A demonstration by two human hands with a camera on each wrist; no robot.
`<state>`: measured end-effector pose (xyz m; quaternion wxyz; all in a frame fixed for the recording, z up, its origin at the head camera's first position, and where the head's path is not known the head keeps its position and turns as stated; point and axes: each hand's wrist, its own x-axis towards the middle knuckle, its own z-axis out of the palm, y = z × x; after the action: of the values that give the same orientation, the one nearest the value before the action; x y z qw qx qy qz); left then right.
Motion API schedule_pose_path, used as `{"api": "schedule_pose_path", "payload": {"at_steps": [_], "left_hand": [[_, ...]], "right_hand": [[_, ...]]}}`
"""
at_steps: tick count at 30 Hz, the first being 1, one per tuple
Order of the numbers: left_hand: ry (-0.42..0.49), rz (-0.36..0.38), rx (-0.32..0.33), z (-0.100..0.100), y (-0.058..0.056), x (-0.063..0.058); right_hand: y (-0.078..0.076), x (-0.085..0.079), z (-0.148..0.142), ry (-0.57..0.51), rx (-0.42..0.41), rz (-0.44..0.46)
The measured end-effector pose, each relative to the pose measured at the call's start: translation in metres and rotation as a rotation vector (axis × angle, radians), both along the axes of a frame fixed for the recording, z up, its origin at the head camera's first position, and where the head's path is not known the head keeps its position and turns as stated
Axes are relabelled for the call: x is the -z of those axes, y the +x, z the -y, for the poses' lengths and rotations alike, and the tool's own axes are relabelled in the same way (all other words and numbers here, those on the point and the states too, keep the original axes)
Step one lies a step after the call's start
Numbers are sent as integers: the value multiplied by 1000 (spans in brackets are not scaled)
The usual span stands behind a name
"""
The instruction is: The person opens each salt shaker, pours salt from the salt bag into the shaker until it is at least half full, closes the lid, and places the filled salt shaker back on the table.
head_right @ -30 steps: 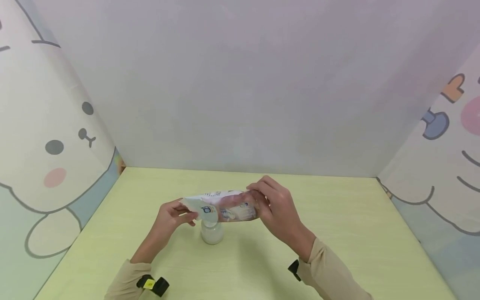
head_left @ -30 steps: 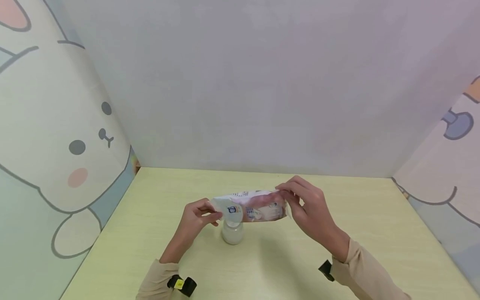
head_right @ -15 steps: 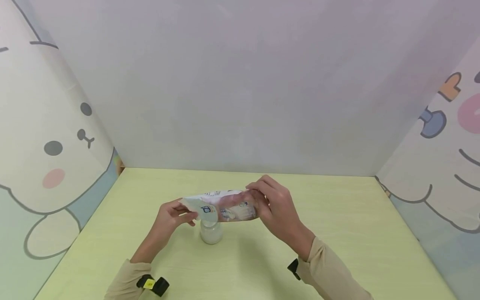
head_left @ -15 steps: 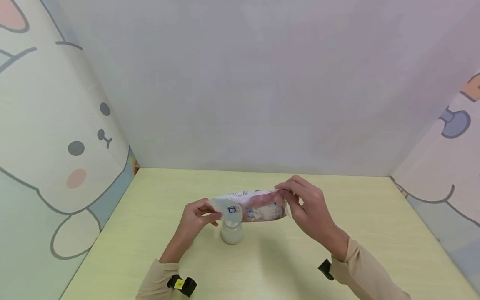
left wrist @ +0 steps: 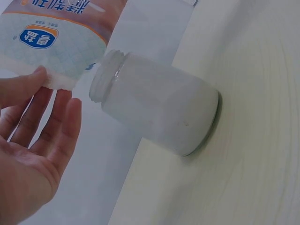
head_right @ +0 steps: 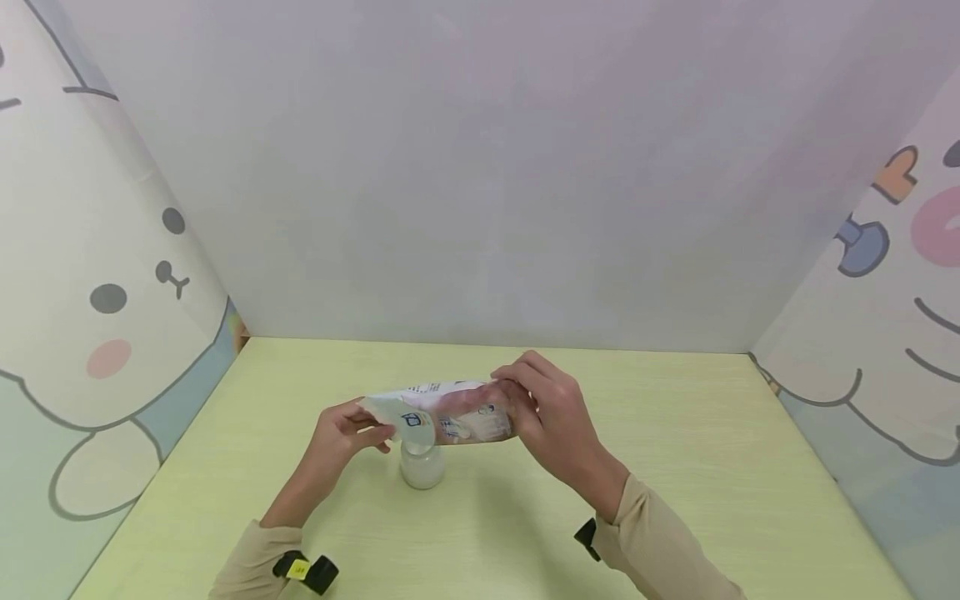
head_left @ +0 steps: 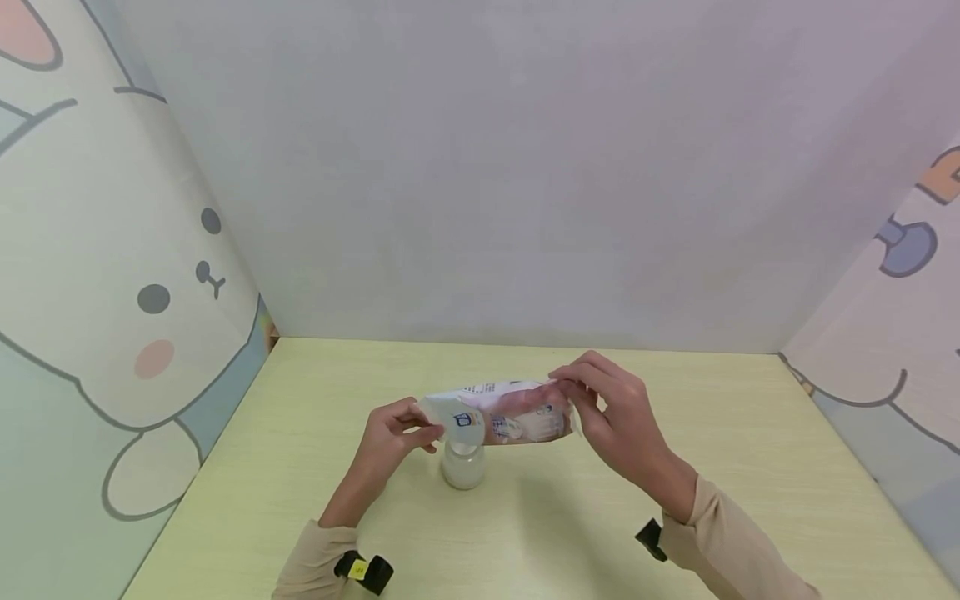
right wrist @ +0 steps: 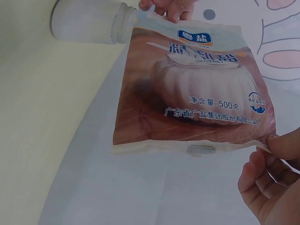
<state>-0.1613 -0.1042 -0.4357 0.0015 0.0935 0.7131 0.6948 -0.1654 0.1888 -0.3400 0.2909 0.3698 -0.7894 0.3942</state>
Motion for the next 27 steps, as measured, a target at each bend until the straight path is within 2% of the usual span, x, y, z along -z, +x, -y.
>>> {"api": "schedule_pose_path", "payload": {"at_steps": [27], "left_hand": [[-12,41,-16,-1,-1,3]], "right_hand": [[-2,3,0,-5,-5,-4]]}}
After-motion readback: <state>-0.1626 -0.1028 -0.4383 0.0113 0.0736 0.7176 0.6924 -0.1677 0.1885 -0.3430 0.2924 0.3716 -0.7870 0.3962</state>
